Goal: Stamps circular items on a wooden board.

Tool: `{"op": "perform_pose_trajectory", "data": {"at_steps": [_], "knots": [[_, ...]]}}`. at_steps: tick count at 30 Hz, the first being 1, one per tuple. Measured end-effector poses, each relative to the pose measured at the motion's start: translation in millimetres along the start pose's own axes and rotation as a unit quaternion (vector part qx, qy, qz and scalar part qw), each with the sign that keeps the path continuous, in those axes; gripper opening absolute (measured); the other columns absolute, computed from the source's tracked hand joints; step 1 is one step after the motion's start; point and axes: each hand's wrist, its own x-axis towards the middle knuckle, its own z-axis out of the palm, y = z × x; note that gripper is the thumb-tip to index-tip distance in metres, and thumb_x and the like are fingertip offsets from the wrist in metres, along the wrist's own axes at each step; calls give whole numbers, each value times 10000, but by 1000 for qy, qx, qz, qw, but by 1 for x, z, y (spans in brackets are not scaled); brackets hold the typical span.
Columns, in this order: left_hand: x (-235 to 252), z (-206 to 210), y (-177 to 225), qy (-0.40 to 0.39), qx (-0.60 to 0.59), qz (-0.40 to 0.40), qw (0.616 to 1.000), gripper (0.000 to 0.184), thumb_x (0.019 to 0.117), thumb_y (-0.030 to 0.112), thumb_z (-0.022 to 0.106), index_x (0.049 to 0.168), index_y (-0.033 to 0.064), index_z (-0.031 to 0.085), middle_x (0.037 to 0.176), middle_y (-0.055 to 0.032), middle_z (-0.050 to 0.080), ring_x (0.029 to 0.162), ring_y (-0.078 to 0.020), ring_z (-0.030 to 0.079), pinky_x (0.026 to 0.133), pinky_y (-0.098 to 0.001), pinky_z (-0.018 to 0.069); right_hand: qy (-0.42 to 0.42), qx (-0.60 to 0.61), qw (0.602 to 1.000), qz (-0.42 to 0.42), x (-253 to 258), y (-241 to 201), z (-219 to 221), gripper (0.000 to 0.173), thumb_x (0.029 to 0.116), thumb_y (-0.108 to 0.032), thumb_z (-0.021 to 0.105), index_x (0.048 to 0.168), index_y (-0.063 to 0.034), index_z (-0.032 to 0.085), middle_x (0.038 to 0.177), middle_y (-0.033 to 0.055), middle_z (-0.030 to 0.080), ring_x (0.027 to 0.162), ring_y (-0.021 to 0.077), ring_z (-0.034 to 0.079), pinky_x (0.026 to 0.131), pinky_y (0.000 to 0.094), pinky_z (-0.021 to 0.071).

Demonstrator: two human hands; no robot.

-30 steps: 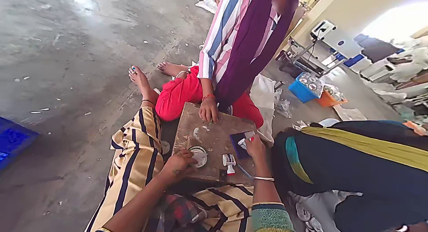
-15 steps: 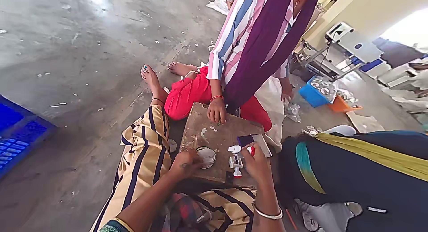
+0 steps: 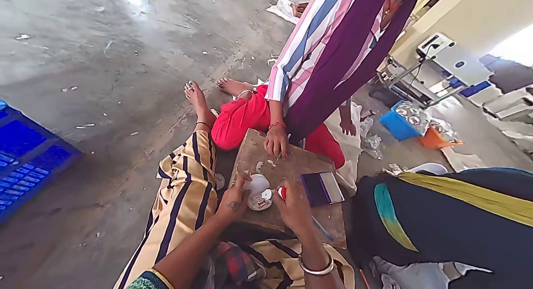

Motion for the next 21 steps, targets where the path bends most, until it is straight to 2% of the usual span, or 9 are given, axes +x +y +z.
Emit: {"op": "perform_pose_trajectory", "data": {"at_steps": [3,4,6,8,11,13,15,18,21], "knots": [[-1,1,-1,15,-6,23,1000,492,1034,33,491,1520,18,413,1261,-257,667,1075,-401,694,963,-539,530,-8,-47,999,2,11,-9,19,321,1028,-225,575,1232,23,589,958,203,690,917,375,687,816,548,521],[0,1,-2,24,-4,41,999,464,1028,16,480,1492,13,464,1271,-261,663,1068,-408,693,952,-543,529,-17,-65,998,9,15,-11,27,344,1025,-218,584,1262,33,584,980,225,699,948,398,693,837,562,523],[-3,1,-3,12,2,56,998,395,1030,-5,438,1396,12,585,1343,-252,632,1181,-405,653,1024,-536,497,-51,-93,994,39,16,-17,37,369,1040,-228,569,1323,9,548,1044,222,699,1012,389,691,875,539,526],[-2,0,-2,6,14,60,998,379,1022,-26,416,1273,22,696,1298,-262,649,1187,-407,642,1032,-538,489,-62,-78,994,51,16,-17,31,375,1054,-236,553,1341,5,534,1070,222,689,1032,382,684,890,535,520],[-1,1,1,1,38,58,998,353,1029,-2,442,1264,15,706,1274,-271,656,1169,-413,652,1025,-537,497,122,90,988,7,11,16,28,337,1004,-156,577,1212,110,593,931,234,677,846,345,675,774,529,535],[-4,2,1,-21,55,43,997,332,1019,65,535,1316,28,677,1310,-249,646,1177,-392,653,1028,-527,499,244,279,928,42,5,31,31,263,1007,-91,501,1164,116,543,867,117,591,709,138,563,665,311,489],[-6,2,3,-42,73,47,995,384,967,109,658,1343,32,659,1327,-253,633,1200,-408,637,1036,-551,488,306,463,822,127,0,31,38,157,1060,-96,416,1145,27,465,736,-18,469,531,16,445,517,175,418],[-8,5,1,-54,115,113,985,419,910,187,763,1284,13,694,1330,-256,643,1251,-443,605,1050,-588,465,334,565,726,206,-7,34,50,108,1098,-144,380,1115,-56,440,660,-51,409,471,19,414,489,172,426],[-8,6,-1,-75,155,157,973,375,920,242,753,1216,13,733,1312,-233,665,1268,-434,597,1043,-573,471,355,577,706,207,-9,42,47,112,1102,-138,362,1048,-74,436,615,-67,377,458,20,404,484,166,416]]}}
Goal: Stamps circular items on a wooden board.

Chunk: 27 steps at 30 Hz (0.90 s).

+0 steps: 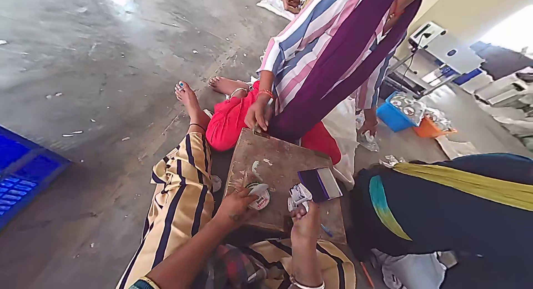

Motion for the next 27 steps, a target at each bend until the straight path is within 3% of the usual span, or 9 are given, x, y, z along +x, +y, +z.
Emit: {"op": "perform_pose_trajectory", "data": {"at_steps": [5,8,10,12,15,17,21,27], "knots": [[4,-7,5,-42,10,-20,999,246,1015,148,597,1102,-3,770,1242,-218,701,1312,-408,569,1076,-537,450,3,-32,998,-55,15,-21,-13,103,1092,-125,373,1093,-55,449,640,-65,397,473,21,404,493,175,408],[4,-9,7,-39,-14,-59,997,248,996,205,650,1067,3,777,1204,-222,711,1278,-399,596,1064,-549,458,12,-121,986,-116,32,-31,-29,134,1073,-122,440,1134,-6,470,693,-42,444,500,5,436,497,169,424],[5,-11,9,-32,-46,-108,993,268,951,255,725,1045,11,783,1147,-242,709,1164,-406,644,1014,-566,480,-11,-259,951,-166,50,-45,-42,282,1060,-141,477,1216,92,504,866,75,495,690,91,480,648,270,437],[7,-15,10,-25,-78,-154,985,284,930,272,755,1046,14,779,1105,-232,717,1099,-395,666,995,-569,483,-29,-374,905,-200,70,-58,-49,334,1050,-164,513,1228,118,539,982,209,591,857,245,565,789,439,471],[11,-15,7,21,-125,-176,976,293,947,270,734,1004,-17,748,981,-200,731,988,-353,690,926,-563,496,-45,-472,858,-199,88,-76,-45,369,1055,-208,527,1270,91,547,1070,273,633,978,371,616,866,566,469],[12,-12,5,48,-136,-182,973,337,976,275,700,1057,-53,689,954,-221,704,949,-367,680,897,-564,499,-50,-506,842,-182,91,-82,-39,378,1065,-240,525,1287,65,546,1087,270,641,1006,393,625,878,590,467],[10,-8,3,67,-136,-182,972,307,1014,169,624,1184,-87,615,1046,-262,692,992,-392,686,923,-551,514,-60,-577,801,-150,90,-86,-30,402,1069,-280,516,1318,33,545,1119,284,656,1055,437,637,887,624,462],[8,-4,-1,82,-126,-153,977,310,1038,131,554,1280,-62,574,1085,-261,694,1002,-415,693,912,-579,525,-55,-626,767,-129,96,-88,-20,424,1076,-294,495,1360,19,531,1181,289,656,1120,451,635,922,635,459]]}}
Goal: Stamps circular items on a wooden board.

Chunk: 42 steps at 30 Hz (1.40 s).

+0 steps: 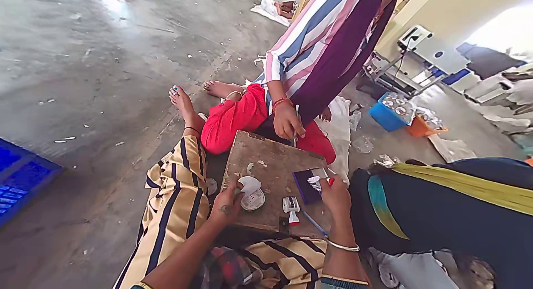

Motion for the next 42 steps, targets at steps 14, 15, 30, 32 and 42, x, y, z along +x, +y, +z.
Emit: {"op": "perform_pose_trajectory", "data": {"at_steps": [14,15,30,32,42], "knots": [[-6,5,-1,18,26,55,998,369,1029,12,468,1321,66,687,1278,-256,674,1140,-455,668,982,-617,498,-51,-64,997,-1,16,-7,19,462,1074,-290,503,1427,8,491,1256,286,645,1189,454,621,974,624,461],[-5,4,-1,11,32,54,998,368,1031,10,457,1278,79,722,1278,-262,672,1157,-456,660,992,-614,494,-42,-38,998,-29,7,-13,15,449,1071,-267,511,1409,28,499,1225,299,646,1157,459,629,959,624,465],[-4,-4,2,-53,52,27,997,641,880,117,766,1472,36,533,1416,-288,551,1226,-428,615,1032,-548,492,-208,-89,941,-251,-88,-86,71,350,1039,-261,554,1273,0,572,987,204,694,960,382,686,822,556,515],[-6,-3,1,-61,63,37,995,650,863,195,806,1448,48,561,1405,-277,563,1234,-426,609,1032,-554,492,-197,-54,948,-243,-89,-78,65,362,1041,-243,557,1286,23,574,1026,222,692,990,390,684,852,565,519],[-9,9,-11,-24,123,170,977,234,982,177,636,1071,19,785,1189,-216,724,1236,-433,626,989,-592,505,-5,-11,999,-30,13,-7,-15,437,1069,-263,517,1361,63,522,1220,326,633,1167,474,614,985,629,447]]}}
